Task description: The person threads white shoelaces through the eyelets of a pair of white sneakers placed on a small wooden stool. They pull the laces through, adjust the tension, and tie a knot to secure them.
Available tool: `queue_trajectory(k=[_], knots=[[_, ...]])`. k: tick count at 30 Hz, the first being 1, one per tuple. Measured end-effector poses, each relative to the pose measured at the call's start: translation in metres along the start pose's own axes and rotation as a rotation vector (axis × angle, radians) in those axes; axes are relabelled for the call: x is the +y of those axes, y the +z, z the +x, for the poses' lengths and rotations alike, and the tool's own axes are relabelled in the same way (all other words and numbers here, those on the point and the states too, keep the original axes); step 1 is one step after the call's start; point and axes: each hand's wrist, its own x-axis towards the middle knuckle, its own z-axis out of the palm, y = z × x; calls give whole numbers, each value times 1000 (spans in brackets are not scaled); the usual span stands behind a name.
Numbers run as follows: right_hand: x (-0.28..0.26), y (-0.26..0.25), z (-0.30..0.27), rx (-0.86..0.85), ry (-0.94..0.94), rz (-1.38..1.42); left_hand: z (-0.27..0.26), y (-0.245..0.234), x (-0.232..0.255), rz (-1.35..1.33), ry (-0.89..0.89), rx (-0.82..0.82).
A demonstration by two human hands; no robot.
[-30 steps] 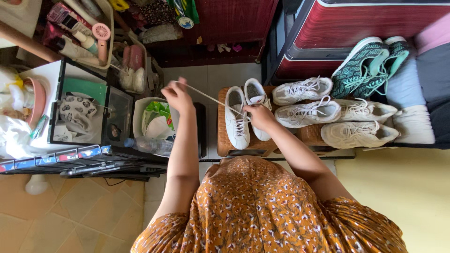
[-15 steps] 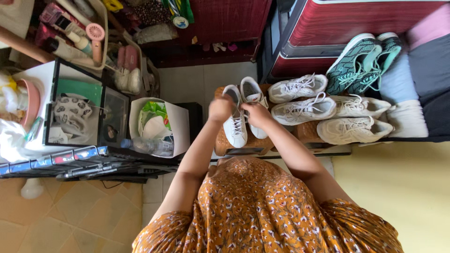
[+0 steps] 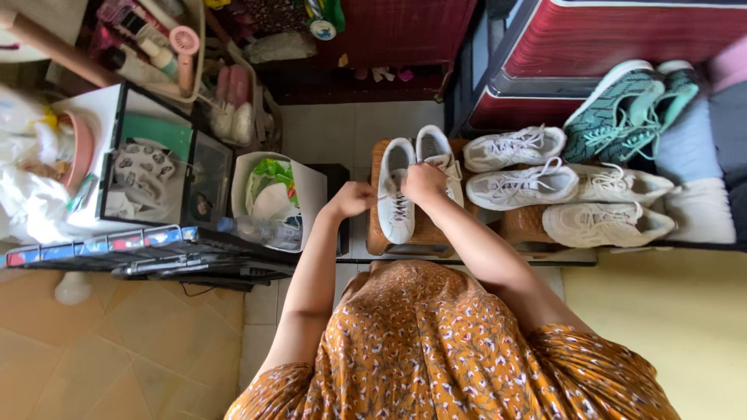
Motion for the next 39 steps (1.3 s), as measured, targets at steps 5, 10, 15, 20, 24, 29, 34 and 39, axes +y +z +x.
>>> queue_trajectory(k=[5, 10, 15, 20, 24, 29, 34, 39], knots=[[-13, 18, 24, 31, 113, -112, -10, 21, -27, 265, 5, 182], [3, 14, 30, -41, 96, 465, -9, 36, -44, 381, -166, 335], [43, -26, 23, -417, 94, 1503, -3, 38, -47, 435, -258, 243], [130, -77, 6, -160, 49, 1867, 8, 39, -46, 492, -301, 164], [209, -124, -19, 427, 156, 1870, 21, 38, -39, 533, -380, 121], [248, -155, -59, 749, 243, 1699, 29, 31, -15, 588, -327, 252], [199, -112, -67, 521, 131, 841, 36, 36, 25, 517, 102, 432], [95, -27, -41, 130, -52, 627, 49, 45, 54, 532, 167, 189]])
